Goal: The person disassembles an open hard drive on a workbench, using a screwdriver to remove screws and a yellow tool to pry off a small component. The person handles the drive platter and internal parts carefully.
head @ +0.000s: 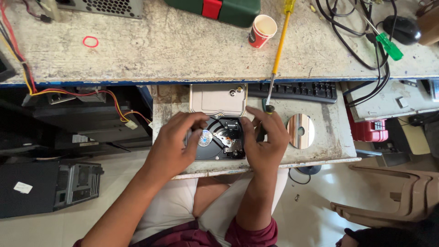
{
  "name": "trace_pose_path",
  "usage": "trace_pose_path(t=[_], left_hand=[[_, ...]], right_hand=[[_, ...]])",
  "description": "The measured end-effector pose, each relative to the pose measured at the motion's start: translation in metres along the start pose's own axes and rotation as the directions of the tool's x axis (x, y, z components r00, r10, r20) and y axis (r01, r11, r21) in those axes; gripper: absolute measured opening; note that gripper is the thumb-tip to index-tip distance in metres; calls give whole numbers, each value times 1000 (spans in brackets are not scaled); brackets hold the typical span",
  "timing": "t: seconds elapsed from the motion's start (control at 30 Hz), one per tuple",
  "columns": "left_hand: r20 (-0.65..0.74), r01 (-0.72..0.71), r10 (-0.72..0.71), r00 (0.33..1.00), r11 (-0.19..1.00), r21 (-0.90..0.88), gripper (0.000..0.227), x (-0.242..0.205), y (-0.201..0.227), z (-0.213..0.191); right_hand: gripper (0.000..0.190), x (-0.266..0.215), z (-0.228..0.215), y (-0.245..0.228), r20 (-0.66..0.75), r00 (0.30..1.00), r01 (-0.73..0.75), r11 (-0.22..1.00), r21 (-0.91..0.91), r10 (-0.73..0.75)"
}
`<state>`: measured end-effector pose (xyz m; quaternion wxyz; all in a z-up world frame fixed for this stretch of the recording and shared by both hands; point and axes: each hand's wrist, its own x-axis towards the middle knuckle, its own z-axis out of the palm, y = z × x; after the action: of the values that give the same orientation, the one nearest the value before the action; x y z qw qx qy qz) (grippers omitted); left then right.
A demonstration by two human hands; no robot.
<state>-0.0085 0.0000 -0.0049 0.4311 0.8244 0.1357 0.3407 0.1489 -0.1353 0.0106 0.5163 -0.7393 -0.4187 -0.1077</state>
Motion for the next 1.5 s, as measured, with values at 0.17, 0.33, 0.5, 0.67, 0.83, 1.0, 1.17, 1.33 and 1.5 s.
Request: trace_pose_path(t=[0.17, 0.33, 0.5, 0.67, 0.83, 1.0, 1.17, 1.33, 1.5], left_hand=[[-117, 144, -188, 975, 939, -311, 20, -11, -16, -11], [-140, 138, -263, 954, 806, -576, 16, -23, -31, -8], [-139, 125, -203, 969, 892, -435, 12, -18, -31, -12], [-139, 110, -151, 979, 957, -268, 12, -13, -23, -16], [-102, 97, -111, 989, 985, -141, 15, -8, -14, -19], [-23, -6, 5, 1000, 1000, -25, 37, -2, -12, -19], [-9, 25, -25, 1000, 999, -25, 35, -2, -10, -20], [-2, 39, -39, 999, 999, -20, 31, -2, -12, -19], [7, 22, -22, 1000, 1000, -9, 30, -3, -12, -19]], right_hand=[[23, 0, -11, -12, 305, 942, 101, 986, 131, -137], [29, -1, 3, -25, 469, 876, 126, 992, -2, -111], [31, 3, 7, -32, 469, 868, 208, 977, -42, -165], [30, 5, 8, -29, 490, 867, 158, 983, -92, -94], [31, 4, 8, -31, 476, 870, 183, 981, -68, -129], [30, -4, -19, -10, 466, 883, 57, 998, 36, -67], [24, -5, -71, 27, 193, 940, -252, 954, -160, 280], [56, -5, -103, 47, -83, 935, -326, 740, -589, 346], [52, -10, -101, 59, -27, 884, -369, 660, -655, 467]])
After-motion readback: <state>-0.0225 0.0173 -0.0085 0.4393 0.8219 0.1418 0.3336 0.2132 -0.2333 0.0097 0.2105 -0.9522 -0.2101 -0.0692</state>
